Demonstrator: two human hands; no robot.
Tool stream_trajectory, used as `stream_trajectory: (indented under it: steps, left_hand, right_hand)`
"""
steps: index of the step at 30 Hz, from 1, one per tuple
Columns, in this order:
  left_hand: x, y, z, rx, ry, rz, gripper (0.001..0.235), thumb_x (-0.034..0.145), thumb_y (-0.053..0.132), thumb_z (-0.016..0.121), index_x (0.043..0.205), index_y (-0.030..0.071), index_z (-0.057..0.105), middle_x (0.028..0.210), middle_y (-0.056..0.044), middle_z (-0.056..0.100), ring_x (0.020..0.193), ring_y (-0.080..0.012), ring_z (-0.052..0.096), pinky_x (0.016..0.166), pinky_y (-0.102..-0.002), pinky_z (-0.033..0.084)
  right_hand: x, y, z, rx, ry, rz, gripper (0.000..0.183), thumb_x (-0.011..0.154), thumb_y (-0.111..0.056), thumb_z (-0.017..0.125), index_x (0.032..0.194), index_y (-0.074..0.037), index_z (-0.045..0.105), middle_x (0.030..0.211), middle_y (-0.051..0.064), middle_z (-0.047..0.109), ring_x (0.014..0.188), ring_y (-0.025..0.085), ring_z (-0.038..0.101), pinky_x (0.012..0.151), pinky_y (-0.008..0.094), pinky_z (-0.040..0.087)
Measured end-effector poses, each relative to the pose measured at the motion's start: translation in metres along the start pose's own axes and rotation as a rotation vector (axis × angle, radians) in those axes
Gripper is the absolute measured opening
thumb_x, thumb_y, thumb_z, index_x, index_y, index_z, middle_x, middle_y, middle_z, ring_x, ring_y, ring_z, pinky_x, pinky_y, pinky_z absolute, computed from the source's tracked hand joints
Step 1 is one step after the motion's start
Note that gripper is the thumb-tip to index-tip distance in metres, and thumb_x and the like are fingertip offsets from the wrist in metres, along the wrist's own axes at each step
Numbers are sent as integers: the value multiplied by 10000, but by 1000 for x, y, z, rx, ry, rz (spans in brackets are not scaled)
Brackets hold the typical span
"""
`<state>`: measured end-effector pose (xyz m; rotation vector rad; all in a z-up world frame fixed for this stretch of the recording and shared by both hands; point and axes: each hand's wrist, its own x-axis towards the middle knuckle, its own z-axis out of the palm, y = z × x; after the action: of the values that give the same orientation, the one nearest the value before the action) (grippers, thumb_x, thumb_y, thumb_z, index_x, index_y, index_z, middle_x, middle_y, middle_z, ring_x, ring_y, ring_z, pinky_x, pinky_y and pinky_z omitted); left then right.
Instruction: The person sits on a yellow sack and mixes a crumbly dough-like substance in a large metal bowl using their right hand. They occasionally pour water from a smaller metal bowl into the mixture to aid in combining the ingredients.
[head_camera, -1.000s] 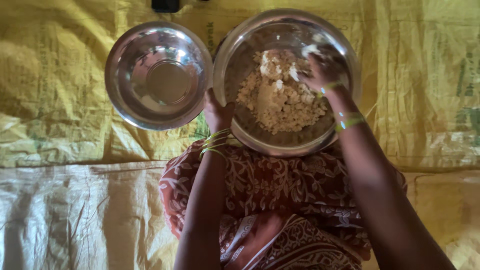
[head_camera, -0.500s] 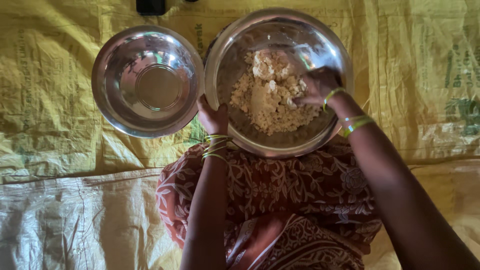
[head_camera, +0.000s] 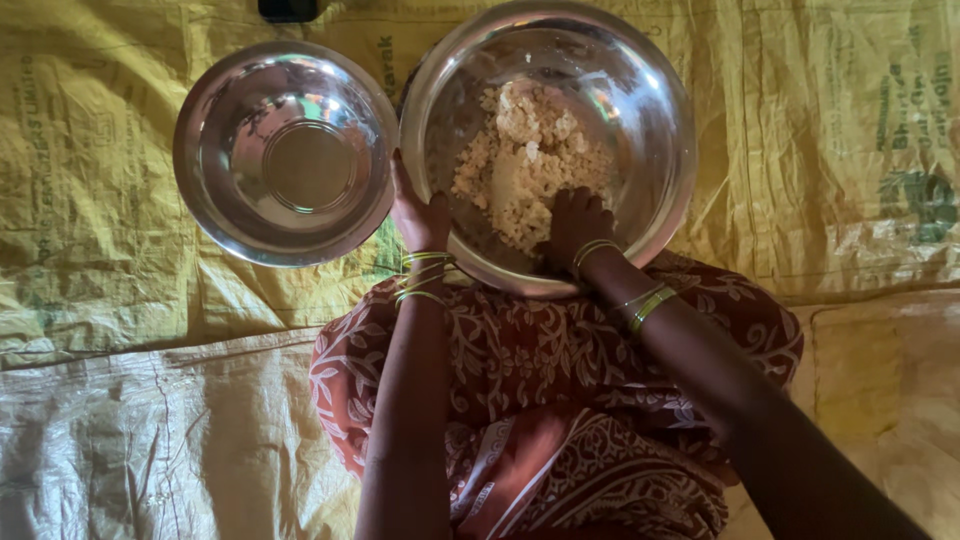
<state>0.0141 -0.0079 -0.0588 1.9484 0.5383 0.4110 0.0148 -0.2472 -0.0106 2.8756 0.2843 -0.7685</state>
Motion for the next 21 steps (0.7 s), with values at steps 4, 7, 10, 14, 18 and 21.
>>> stream_trajectory:
  steps: [4,7,10,14,18,21]
  left_hand:
    - [2,1,-3,-4,-19,59,970,699,-90,641,1600,62,314,1404,-321,593,1217,-442,662,1028,-443,563]
    - [1,2,-8,11,-73,-43,968,721,-75,643,1613,77,299,1397,-307,593,1207,-429,675,1016,-429,560]
    - [-4,3,-9,8,-35,46,960,722,-71,675,1600,57,309,1449,-322,546,1287,-457,598,1072,-443,504]
    - [0,-1,-3,-30,7,95,943,720,-73,673,1587,46,323,1481,-320,522,1359,-460,533,1124,-461,454]
    - [-2,-10,0,20,40,124,931,707,-80,693,1565,21,345,1474,-336,515,1363,-485,505,1123,-472,440]
    - [-1,-8,0,4,54,159,932,702,-85,680,1566,6,343,1475,-334,521,1369,-479,511,1127,-467,444]
  right_hand:
    - [40,24,50,55,102,-20,811,838,-467,775,1367,38,423,1276,288,513,1119,441,592,866,532,566]
    - [82,56,79,80,152,-73,706,874,-350,768,1371,38,452,1229,304,576,1047,430,644,846,503,579]
    - [101,95,84,122,224,-260,608,909,-233,760,1376,38,481,1183,320,640,974,420,695,825,474,592]
    - [99,115,38,703,-34,-73,681,845,-341,789,1400,-62,510,1120,164,654,898,274,694,819,446,581]
    - [77,119,-31,625,-24,-134,627,819,-353,821,1293,-33,563,1001,186,667,914,323,665,861,430,598]
    - [64,114,-71,514,270,-254,639,734,-258,880,1233,-1,574,1104,165,619,1046,315,607,917,440,538]
